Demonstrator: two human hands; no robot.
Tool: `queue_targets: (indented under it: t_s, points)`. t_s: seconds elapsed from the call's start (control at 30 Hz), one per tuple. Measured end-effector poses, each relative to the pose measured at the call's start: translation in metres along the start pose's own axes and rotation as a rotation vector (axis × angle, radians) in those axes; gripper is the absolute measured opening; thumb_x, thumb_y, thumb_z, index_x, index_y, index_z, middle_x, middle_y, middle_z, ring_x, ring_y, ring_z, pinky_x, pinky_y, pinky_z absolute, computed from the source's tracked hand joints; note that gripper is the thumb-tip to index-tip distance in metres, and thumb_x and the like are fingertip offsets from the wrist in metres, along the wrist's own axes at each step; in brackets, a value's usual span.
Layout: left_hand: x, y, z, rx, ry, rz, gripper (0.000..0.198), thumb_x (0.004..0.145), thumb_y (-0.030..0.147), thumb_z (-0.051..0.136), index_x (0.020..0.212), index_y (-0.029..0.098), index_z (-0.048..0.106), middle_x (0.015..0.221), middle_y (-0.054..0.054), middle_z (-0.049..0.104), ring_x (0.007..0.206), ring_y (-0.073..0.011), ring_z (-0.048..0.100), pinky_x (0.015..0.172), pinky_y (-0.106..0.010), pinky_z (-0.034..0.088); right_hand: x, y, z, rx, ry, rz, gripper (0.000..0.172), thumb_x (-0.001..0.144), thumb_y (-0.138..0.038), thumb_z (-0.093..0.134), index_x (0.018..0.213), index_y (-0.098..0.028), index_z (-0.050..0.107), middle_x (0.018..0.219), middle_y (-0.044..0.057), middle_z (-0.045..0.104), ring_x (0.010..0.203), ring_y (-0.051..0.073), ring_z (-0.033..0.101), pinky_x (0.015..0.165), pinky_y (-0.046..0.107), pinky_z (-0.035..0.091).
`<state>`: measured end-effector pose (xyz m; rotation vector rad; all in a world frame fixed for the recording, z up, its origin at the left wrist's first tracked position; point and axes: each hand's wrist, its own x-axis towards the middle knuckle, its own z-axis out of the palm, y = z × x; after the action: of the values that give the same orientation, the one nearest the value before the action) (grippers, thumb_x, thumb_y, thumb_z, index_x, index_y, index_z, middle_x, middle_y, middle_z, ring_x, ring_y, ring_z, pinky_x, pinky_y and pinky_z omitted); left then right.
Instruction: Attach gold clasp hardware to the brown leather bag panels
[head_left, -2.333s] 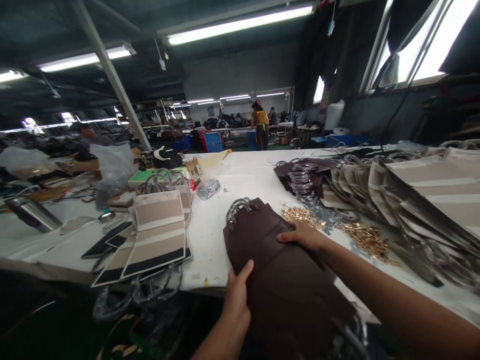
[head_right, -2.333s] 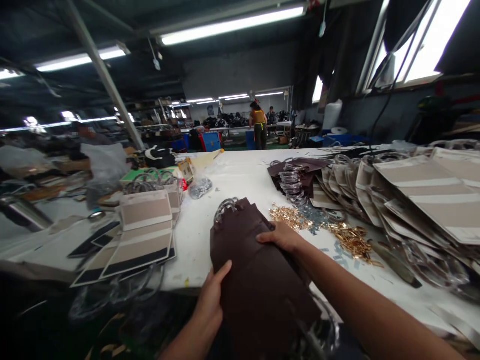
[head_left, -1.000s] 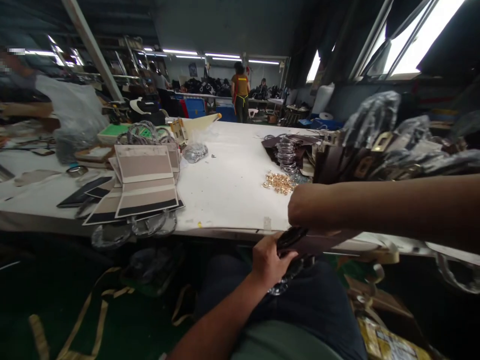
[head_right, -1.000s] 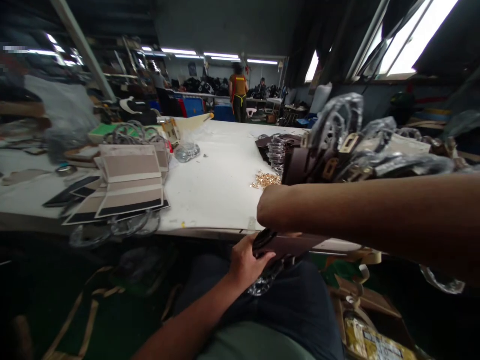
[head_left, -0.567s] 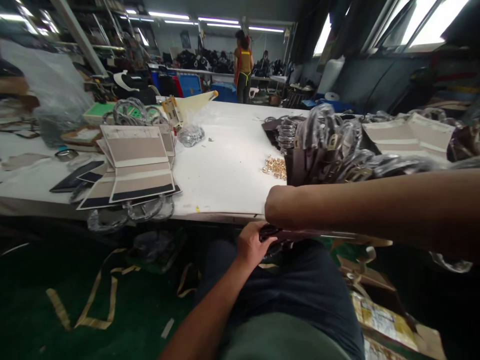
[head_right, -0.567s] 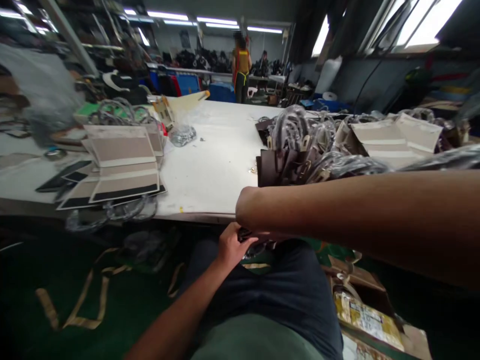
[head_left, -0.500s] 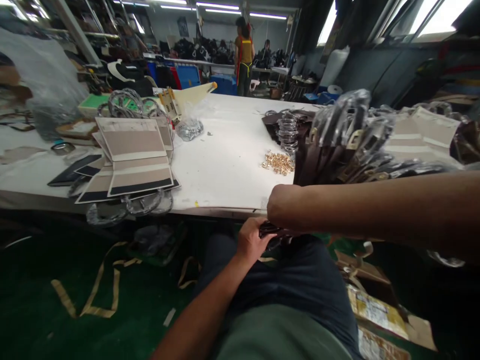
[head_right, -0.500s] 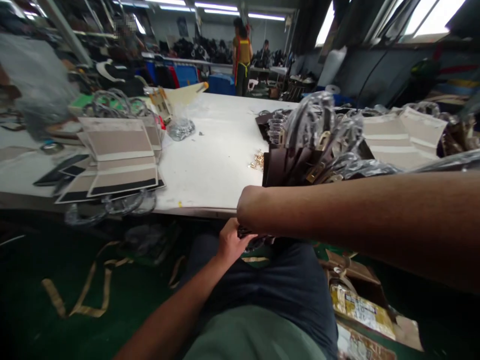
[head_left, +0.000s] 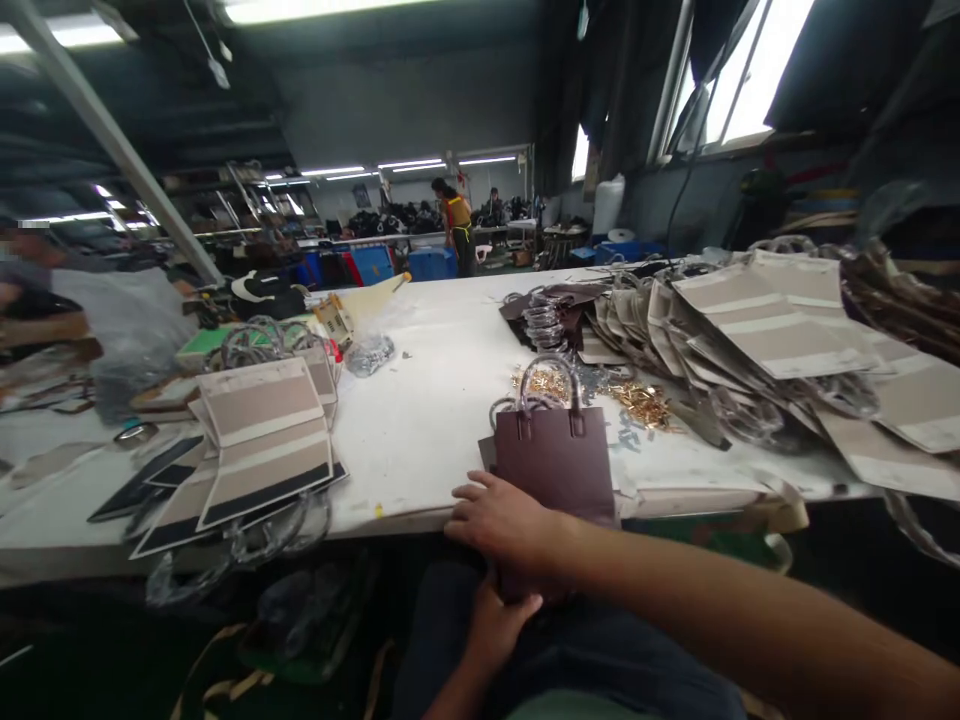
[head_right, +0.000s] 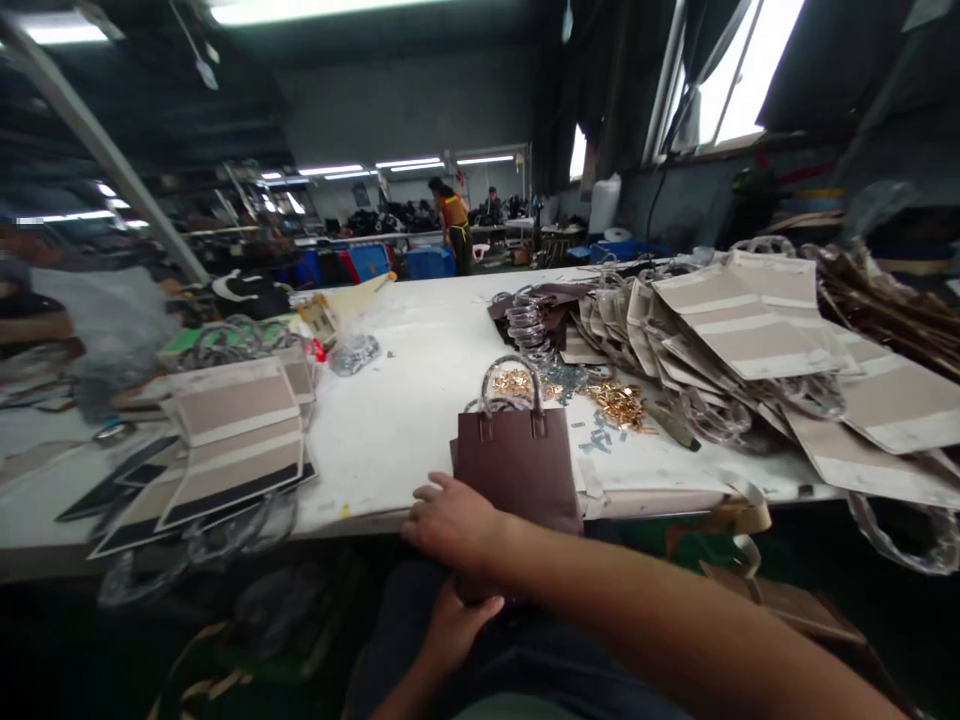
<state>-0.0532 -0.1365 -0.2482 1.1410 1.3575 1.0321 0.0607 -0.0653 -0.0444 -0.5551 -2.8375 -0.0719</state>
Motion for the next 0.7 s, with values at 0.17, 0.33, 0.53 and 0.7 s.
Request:
queue_targets:
  t_s: [0.17,0.33,0.53,0.7]
  points:
    - [0.006,-0.003,-0.002,-0.094,-0.088,-0.022,0.058,0.059,0.04,0.091,0.108,0.014,0.074,0.106,-0.014,0.08,0.103,-0.0365,0.073,0.093,-0.044,0.057,-0.115,0.009,0.025,0.059,0.604,0.532,0.037,0.097,-0.022,0.062,0.134,-0.028,0.061,0.131,0.009,0.066,0.125,0.026,0.058,0.106,0.046,0.046]
    - [0.001,0.016,-0.003,-0.123,-0.102,0.015,0.061,0.065,0.048,0.09,0.114,0.016,0.074,0.115,-0.013,0.079,0.111,-0.0369,0.071,0.102,-0.046,0.054,-0.152,0.049,0.062,0.172,0.759,1.111,0.063,0.088,-0.057,0.07,0.136,-0.02,0.056,0.124,0.016,0.065,0.114,0.033,0.062,0.098,0.052,0.053]
    - [0.008,0.033,-0.013,-0.102,-0.082,-0.014,0.058,0.068,0.051,0.085,0.111,0.015,0.075,0.114,-0.014,0.079,0.111,-0.0387,0.071,0.103,-0.049,0.053,-0.097,0.079,0.073,0.179,0.715,0.974,0.047,0.09,-0.051,0.069,0.126,-0.021,0.063,0.134,0.016,0.062,0.126,0.035,0.057,0.105,0.055,0.049]
    - [-0.004,0.044,-0.019,0.102,0.11,0.015,0.064,0.073,0.042,0.08,0.129,0.016,0.064,0.129,-0.015,0.072,0.123,-0.0374,0.065,0.109,-0.052,0.048,-0.1,0.061,0.059,0.264,0.965,0.876,0.029,0.09,-0.044,0.072,0.11,-0.023,0.069,0.13,0.013,0.064,0.12,0.032,0.061,0.103,0.054,0.05]
